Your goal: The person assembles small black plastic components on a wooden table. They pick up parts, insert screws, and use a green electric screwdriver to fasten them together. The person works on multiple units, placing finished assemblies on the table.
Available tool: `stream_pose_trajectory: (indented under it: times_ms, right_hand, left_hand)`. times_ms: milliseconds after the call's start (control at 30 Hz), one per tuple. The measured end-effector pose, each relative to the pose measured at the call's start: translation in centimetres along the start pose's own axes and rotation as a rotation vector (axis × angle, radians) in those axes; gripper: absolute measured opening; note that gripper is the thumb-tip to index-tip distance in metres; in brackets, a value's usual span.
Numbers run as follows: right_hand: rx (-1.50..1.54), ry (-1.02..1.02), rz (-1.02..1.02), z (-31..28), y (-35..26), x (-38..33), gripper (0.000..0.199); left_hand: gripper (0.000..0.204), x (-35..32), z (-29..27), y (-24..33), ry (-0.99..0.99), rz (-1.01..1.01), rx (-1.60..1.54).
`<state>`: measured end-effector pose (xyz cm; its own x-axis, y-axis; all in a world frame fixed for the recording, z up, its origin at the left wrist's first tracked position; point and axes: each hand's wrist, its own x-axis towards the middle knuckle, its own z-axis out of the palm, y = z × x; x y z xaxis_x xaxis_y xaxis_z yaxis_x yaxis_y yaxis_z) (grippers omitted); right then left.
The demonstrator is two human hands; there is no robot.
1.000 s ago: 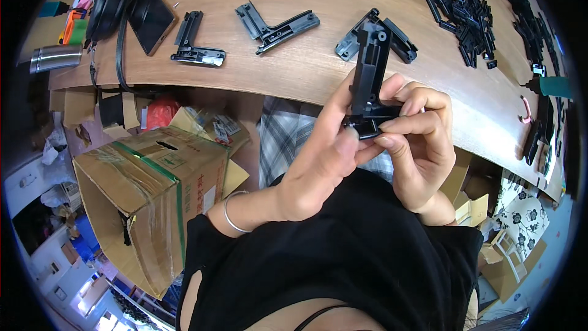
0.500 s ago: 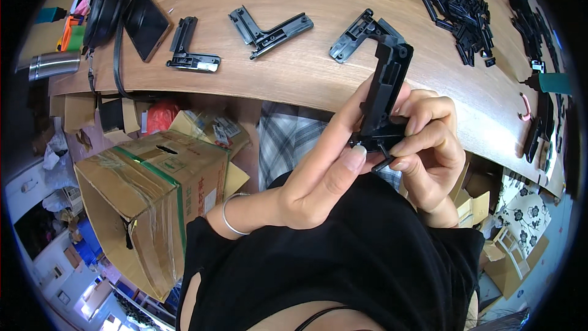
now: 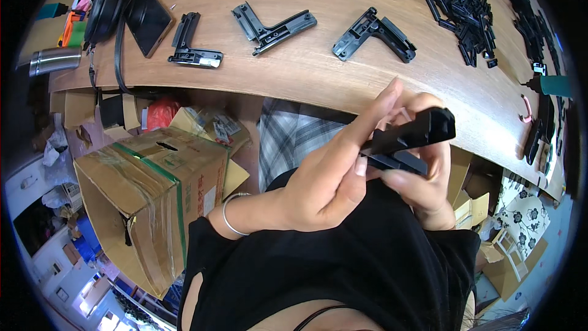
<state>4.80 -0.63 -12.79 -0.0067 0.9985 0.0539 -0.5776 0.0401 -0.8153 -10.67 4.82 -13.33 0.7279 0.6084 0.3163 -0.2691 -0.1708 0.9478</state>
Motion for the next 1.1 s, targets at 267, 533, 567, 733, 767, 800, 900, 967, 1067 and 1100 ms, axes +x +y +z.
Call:
stream_pose_trajectory:
  times_ms: [267,533,567,733,767,800,900,967,1067,1100]
  right_hand:
    - [0.175,-0.046,0.553,-1.0,-1.4,0.1,0.019]
    - [-0.596,-0.154,0.237,-0.8,-2.5,1.5,0.012]
    - [-0.688,-0.134,0.162,-1.0,-2.9,2.3,0.015]
    - [-1.766,0.101,-0.409,-3.7,-3.0,6.8,0.038]
    - [-1.772,0.104,-0.378,-4.4,-3.0,6.9,0.039]
    - [-1.778,0.108,-0.347,-4.9,-3.3,7.0,0.040]
    - [-1.781,0.143,-0.460,-5.5,-5.9,7.7,0.035]
    - [-1.756,0.133,-0.514,-4.7,-7.7,8.2,0.033]
    - [-1.653,-0.004,-0.515,-2.8,-9.8,8.7,0.037]
    - [-1.691,-0.104,-0.550,-2.1,-10.3,9.0,0.039]
  left_hand:
    - [0.043,0.2,-0.7,0.9,-0.088,0.047,0.021]
    - [0.036,-0.3,-1.6,0.7,0.051,0.019,0.286]
    - [0.037,-0.6,-1.0,0.4,0.279,-0.099,0.181]
    - [0.039,0.9,-2.6,-2.6,0.487,-0.037,0.809]
    - [0.037,1.4,-3.0,-2.4,0.409,-0.066,0.985]
    - [0.034,1.9,-3.3,-2.2,0.332,-0.097,1.161]
    - [0.033,3.6,-3.2,-1.6,0.250,-0.212,1.248]
    - [0.051,4.1,-3.3,-1.3,0.174,-0.190,1.421]
    - [0.061,4.6,-3.9,-0.2,0.199,-0.199,1.384]
    - [0.073,4.6,-4.5,0.6,0.228,-0.216,1.216]
